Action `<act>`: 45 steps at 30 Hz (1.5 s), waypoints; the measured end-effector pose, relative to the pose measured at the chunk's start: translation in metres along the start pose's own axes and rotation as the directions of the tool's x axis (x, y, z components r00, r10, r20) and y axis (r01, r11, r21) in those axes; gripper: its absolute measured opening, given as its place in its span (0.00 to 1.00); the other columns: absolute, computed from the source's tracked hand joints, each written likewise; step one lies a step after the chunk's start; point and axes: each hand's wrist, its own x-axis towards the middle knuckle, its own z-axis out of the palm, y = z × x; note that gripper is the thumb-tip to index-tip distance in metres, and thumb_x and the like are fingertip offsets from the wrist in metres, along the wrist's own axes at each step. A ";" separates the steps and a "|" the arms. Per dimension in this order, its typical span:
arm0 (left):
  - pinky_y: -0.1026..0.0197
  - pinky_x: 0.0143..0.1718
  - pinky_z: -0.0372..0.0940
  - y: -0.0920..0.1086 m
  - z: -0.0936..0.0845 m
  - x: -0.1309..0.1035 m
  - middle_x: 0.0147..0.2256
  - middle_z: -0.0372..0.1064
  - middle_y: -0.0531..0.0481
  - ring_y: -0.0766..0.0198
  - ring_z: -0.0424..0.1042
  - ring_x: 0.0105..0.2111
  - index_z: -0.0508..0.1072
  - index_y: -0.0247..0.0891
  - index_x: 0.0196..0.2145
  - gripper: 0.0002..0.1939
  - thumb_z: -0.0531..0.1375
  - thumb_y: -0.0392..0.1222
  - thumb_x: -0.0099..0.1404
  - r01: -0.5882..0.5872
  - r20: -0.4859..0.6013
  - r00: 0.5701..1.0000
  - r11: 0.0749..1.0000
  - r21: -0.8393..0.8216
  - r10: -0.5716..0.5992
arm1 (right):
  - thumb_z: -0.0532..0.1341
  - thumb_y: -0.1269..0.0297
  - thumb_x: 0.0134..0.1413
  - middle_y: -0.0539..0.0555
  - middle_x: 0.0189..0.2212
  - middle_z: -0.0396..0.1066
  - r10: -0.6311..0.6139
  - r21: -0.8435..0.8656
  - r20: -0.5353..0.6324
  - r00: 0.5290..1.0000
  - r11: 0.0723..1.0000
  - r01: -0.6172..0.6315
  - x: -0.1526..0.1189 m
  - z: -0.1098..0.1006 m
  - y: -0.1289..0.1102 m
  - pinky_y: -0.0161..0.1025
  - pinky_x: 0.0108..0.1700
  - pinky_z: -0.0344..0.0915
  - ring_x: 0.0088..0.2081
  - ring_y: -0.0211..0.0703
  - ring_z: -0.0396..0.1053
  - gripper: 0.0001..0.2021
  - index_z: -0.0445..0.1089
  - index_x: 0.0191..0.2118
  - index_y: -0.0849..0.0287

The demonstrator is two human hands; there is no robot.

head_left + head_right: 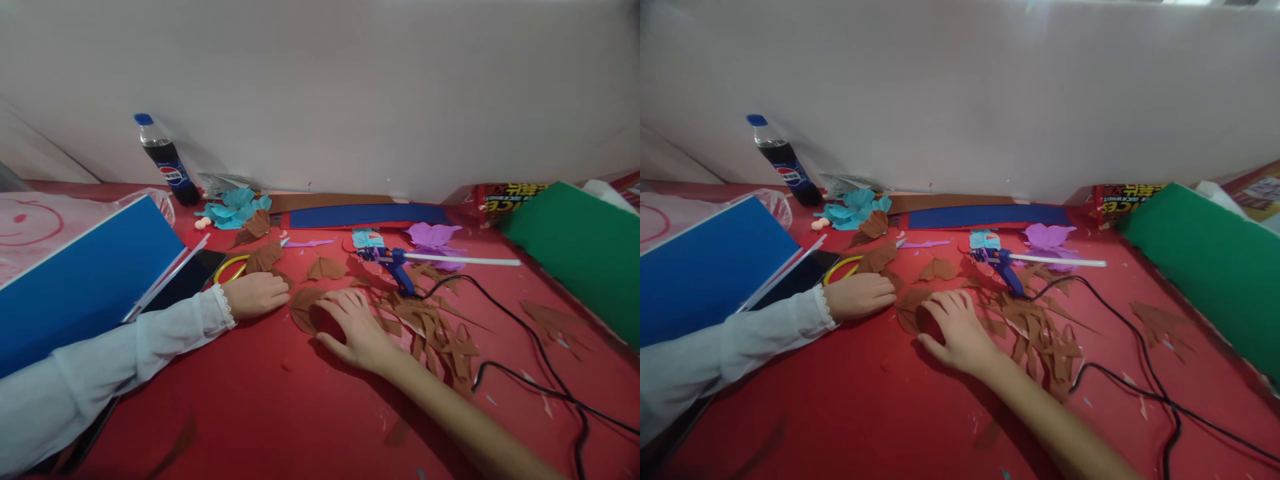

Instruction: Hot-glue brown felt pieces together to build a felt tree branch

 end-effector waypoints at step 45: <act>0.61 0.37 0.58 -0.063 0.015 0.092 0.48 0.67 0.51 0.60 0.62 0.46 0.67 0.47 0.48 0.19 0.51 0.32 0.60 0.320 0.228 0.933 0.933 -0.165 -0.279 | 0.54 0.51 0.50 0.56 0.36 0.73 0.560 0.113 0.050 0.827 0.820 -0.562 -0.011 -0.053 0.135 0.41 0.39 0.61 0.36 0.49 0.68 0.20 0.69 0.41 0.61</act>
